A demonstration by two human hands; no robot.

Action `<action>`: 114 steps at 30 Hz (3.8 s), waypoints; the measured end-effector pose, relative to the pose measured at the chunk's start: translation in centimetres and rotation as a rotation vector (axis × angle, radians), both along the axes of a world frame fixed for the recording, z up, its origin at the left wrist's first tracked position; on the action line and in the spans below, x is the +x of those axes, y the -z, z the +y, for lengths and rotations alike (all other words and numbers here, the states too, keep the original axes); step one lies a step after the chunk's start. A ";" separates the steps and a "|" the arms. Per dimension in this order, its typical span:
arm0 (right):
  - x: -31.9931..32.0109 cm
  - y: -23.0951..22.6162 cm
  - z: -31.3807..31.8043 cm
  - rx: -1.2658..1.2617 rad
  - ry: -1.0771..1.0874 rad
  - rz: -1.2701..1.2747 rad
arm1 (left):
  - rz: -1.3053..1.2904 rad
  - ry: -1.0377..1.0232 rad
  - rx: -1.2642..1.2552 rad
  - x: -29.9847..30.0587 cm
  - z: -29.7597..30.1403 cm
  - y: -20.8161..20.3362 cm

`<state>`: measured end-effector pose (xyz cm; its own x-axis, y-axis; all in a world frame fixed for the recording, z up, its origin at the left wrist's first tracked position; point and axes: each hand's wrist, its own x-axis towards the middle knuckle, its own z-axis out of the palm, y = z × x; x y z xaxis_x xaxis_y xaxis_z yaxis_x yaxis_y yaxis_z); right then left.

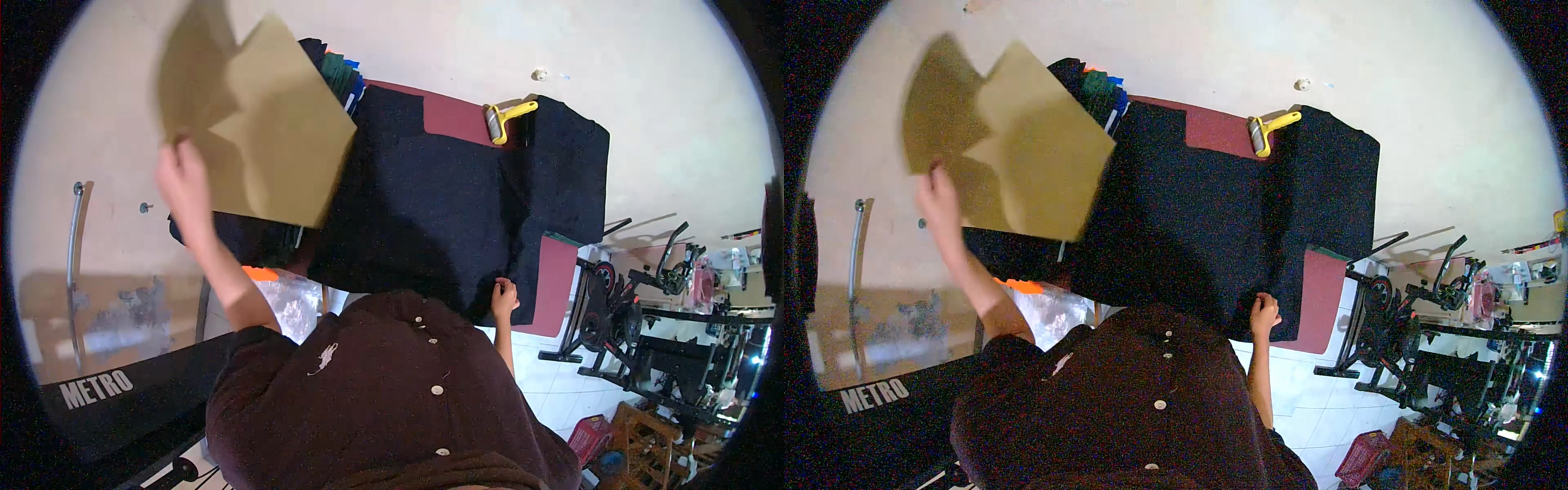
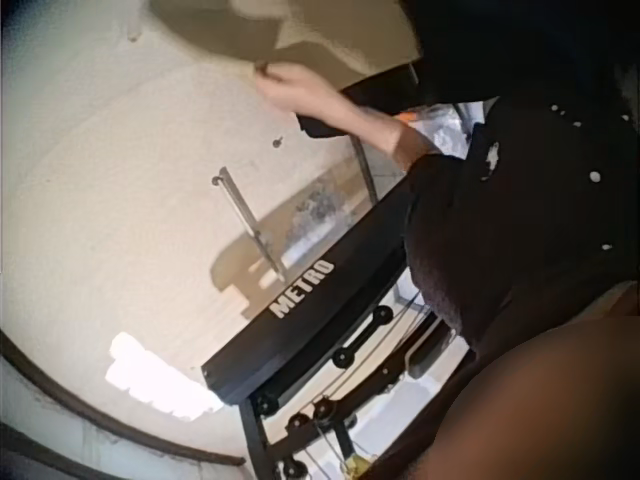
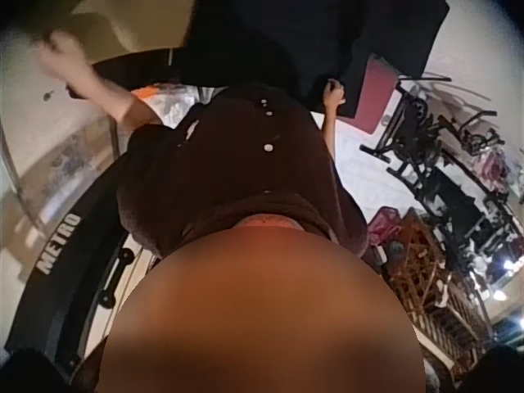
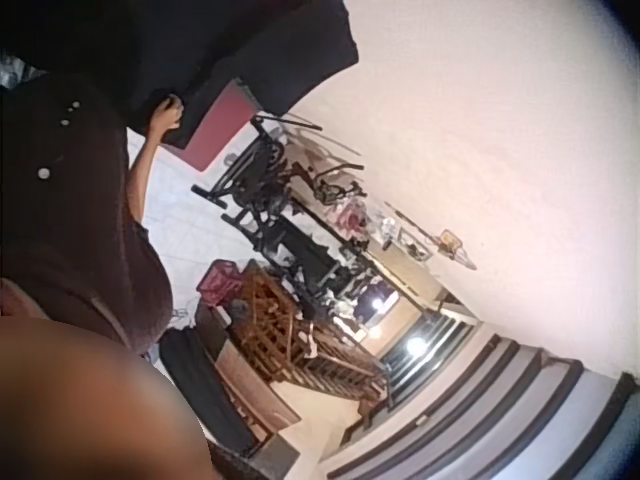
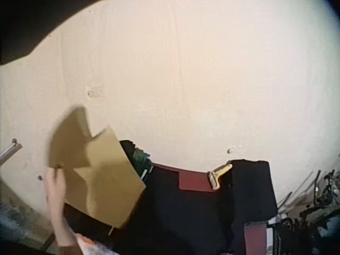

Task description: Cleaning a black garment with a lint roller and inserting a cardboard template for further processing.

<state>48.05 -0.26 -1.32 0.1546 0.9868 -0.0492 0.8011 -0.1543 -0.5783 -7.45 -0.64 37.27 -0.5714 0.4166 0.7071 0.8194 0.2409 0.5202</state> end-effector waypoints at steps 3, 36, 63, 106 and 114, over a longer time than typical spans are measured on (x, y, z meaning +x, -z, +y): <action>-2.0 -1.4 1.2 0.022 -0.038 0.038 | 0.127 0.017 0.286 2.6 -3.1 -5.6; -5.2 -3.5 10.4 -0.545 0.078 1.574 | -0.844 0.653 -0.547 13.9 2.9 37.9; -2.7 -1.2 8.1 -0.547 0.047 1.682 | -0.834 0.215 -0.737 0.8 13.5 35.7; -24.9 -2.2 12.8 -0.296 -0.406 0.449 | -0.991 0.492 -0.346 9.2 -0.4 54.1; -25.1 -3.8 12.2 -0.275 -0.220 0.426 | -0.094 0.172 -0.483 11.5 4.2 45.2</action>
<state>22.99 11.96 2.49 -0.1439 0.9355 -0.3227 0.5358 -0.2005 -0.8202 4.07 3.58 -7.92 -0.5174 0.7764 0.3597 0.8235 0.3375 0.4561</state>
